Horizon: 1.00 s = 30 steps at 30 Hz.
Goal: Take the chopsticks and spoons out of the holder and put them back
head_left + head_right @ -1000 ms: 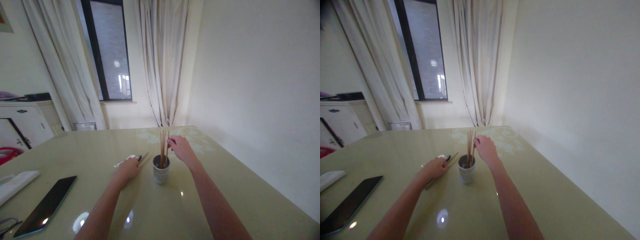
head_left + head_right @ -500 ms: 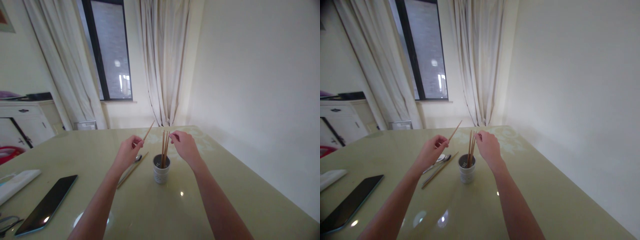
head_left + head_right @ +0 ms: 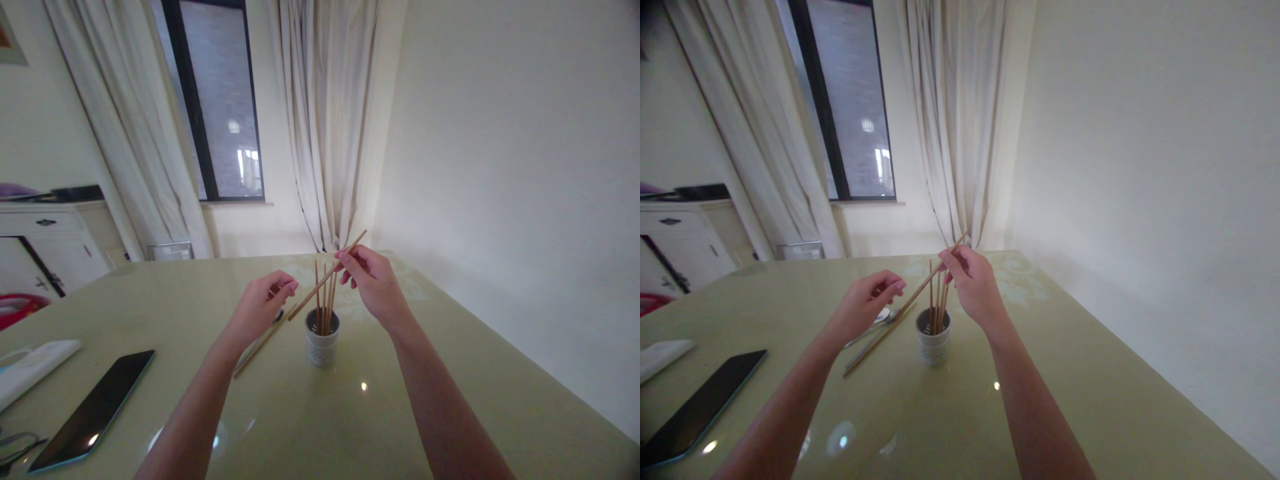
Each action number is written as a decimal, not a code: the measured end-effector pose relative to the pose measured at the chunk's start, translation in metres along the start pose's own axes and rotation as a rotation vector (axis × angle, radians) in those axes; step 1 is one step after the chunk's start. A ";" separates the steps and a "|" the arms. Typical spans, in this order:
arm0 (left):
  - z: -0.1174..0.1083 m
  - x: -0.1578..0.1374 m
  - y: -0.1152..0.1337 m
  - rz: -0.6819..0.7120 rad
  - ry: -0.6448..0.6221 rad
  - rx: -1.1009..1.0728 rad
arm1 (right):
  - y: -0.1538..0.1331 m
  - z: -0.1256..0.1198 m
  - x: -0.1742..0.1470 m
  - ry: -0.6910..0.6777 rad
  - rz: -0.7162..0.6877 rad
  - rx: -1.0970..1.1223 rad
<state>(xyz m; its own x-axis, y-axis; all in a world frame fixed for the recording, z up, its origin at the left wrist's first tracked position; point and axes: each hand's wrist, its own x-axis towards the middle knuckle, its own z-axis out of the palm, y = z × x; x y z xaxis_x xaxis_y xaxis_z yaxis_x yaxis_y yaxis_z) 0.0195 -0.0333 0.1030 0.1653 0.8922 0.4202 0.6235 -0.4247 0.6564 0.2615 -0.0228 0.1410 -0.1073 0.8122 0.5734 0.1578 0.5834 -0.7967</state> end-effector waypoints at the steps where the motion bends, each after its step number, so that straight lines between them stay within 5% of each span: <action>1: 0.000 0.001 -0.010 -0.057 -0.047 0.163 | 0.001 -0.004 0.000 0.013 0.005 -0.093; 5: 0.010 -0.003 -0.050 -0.295 -0.262 0.623 | 0.007 -0.015 0.001 0.028 0.085 -0.427; 14: 0.034 -0.013 -0.082 -0.434 -0.397 0.707 | 0.026 -0.004 0.002 -0.155 0.273 -0.750; 25: 0.032 -0.010 -0.076 -0.427 -0.295 0.605 | 0.024 -0.009 -0.002 -0.082 0.293 -0.925; 30: 0.012 0.003 -0.042 -0.321 -0.156 0.355 | 0.007 -0.005 -0.002 -0.045 0.125 -0.657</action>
<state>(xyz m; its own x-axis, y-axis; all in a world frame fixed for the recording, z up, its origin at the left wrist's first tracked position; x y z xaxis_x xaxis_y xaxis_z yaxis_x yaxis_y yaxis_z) 0.0024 -0.0111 0.0690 0.0181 0.9931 0.1159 0.8788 -0.0710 0.4719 0.2673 -0.0207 0.1352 -0.0883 0.8813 0.4643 0.7352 0.3721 -0.5666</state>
